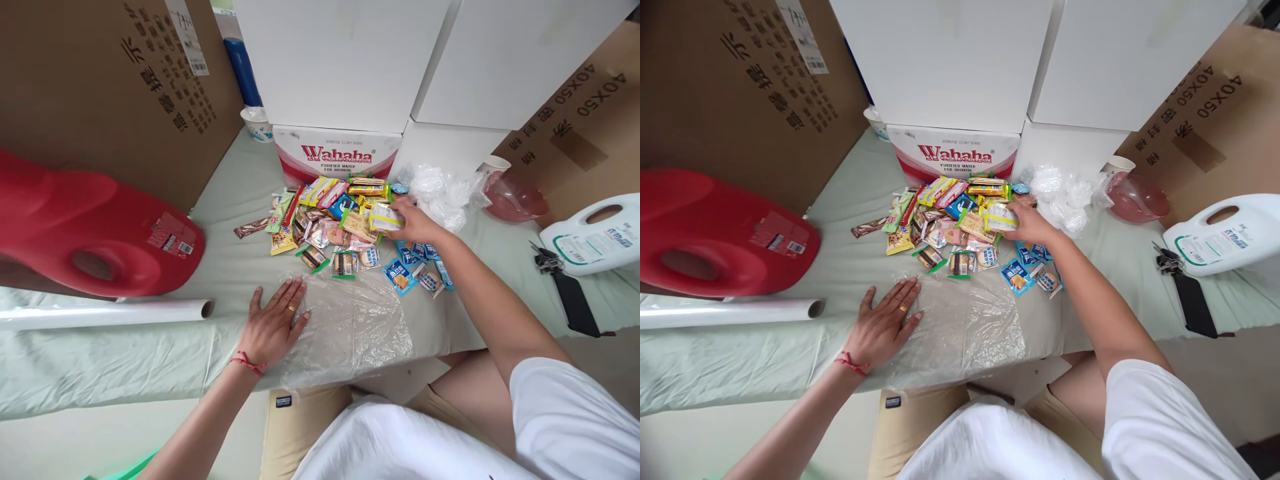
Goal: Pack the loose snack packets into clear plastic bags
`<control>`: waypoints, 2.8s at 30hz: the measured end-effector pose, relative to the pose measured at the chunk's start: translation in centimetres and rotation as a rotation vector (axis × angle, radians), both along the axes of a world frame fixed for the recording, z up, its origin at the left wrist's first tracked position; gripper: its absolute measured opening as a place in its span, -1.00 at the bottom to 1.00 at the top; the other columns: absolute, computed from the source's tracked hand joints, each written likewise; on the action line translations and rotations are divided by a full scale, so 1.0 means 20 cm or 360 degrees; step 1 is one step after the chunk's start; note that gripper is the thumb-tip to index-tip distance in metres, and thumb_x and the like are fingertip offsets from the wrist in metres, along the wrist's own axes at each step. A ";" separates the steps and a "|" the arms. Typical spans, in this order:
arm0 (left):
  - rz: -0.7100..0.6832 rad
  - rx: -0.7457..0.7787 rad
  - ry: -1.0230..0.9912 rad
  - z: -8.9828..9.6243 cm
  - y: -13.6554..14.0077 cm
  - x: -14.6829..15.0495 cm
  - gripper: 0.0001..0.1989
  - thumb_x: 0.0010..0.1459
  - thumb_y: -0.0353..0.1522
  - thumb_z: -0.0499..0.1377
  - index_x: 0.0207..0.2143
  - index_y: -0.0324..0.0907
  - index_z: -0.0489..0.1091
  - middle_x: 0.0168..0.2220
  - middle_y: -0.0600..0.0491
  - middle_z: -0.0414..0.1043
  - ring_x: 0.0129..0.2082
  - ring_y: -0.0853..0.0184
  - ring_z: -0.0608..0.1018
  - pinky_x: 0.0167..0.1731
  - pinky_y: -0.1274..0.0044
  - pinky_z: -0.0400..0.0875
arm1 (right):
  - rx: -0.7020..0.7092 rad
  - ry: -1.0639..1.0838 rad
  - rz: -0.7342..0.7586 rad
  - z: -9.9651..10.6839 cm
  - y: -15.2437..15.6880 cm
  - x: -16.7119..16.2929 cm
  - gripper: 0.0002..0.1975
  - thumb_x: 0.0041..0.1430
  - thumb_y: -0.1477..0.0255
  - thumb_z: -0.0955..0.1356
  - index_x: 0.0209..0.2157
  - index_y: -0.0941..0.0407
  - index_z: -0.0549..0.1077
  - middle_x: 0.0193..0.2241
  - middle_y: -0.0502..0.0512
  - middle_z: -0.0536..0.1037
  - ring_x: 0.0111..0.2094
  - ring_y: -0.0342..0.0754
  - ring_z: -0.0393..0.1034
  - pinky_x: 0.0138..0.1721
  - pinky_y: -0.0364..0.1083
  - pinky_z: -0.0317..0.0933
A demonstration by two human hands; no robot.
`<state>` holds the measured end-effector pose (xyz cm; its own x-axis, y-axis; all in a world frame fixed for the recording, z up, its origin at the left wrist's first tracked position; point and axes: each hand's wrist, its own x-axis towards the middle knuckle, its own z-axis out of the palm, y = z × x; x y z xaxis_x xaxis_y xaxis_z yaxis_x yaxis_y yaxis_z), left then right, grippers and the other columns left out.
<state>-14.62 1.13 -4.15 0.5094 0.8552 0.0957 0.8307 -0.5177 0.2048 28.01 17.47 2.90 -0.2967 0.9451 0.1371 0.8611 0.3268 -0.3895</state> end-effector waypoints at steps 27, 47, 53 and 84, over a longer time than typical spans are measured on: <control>0.0030 -0.0136 -0.0078 0.02 -0.01 0.02 -0.36 0.46 -0.10 -0.14 0.49 -0.07 0.01 0.48 -0.12 0.06 0.46 0.02 0.21 0.42 -0.08 -0.39 | 0.0354 -0.0665 -0.0336 0.34 -0.34 0.06 -0.18 0.08 0.20 0.48 0.35 0.08 0.28 0.12 0.44 0.43 0.16 0.58 0.24 0.10 0.54 0.18; 0.0036 -0.0156 -0.0046 0.02 -0.02 0.03 -0.35 0.45 -0.08 -0.13 0.51 -0.03 -0.04 0.50 -0.08 -0.01 0.49 0.03 0.15 0.41 -0.12 -0.36 | -0.0425 -0.0350 0.0529 0.00 -0.90 -0.76 -0.27 0.17 0.30 0.52 0.31 0.13 0.29 0.25 0.31 0.39 0.29 0.26 0.14 0.33 0.23 -0.03; 0.0034 -0.0144 -0.0062 0.01 -0.02 0.02 -0.36 0.46 -0.09 -0.13 0.50 -0.06 -0.02 0.50 -0.09 0.01 0.48 0.04 0.16 0.41 -0.13 -0.38 | -0.0423 -0.0411 0.0529 -0.01 -0.86 -0.81 -0.25 0.18 0.31 0.51 0.33 0.17 0.26 0.21 0.36 0.40 0.27 0.28 0.15 0.31 0.23 -0.02; 0.0084 -0.0266 -0.0023 0.03 0.00 0.00 -0.40 0.47 -0.13 -0.24 0.45 0.01 0.13 0.49 -0.04 0.05 0.49 0.09 0.16 0.42 -0.07 -0.29 | 0.0343 0.0256 0.0622 -0.30 -1.41 -0.44 -0.76 0.40 0.49 0.34 -0.03 -0.02 0.60 -0.03 0.12 0.63 0.03 0.04 0.43 0.13 0.14 0.39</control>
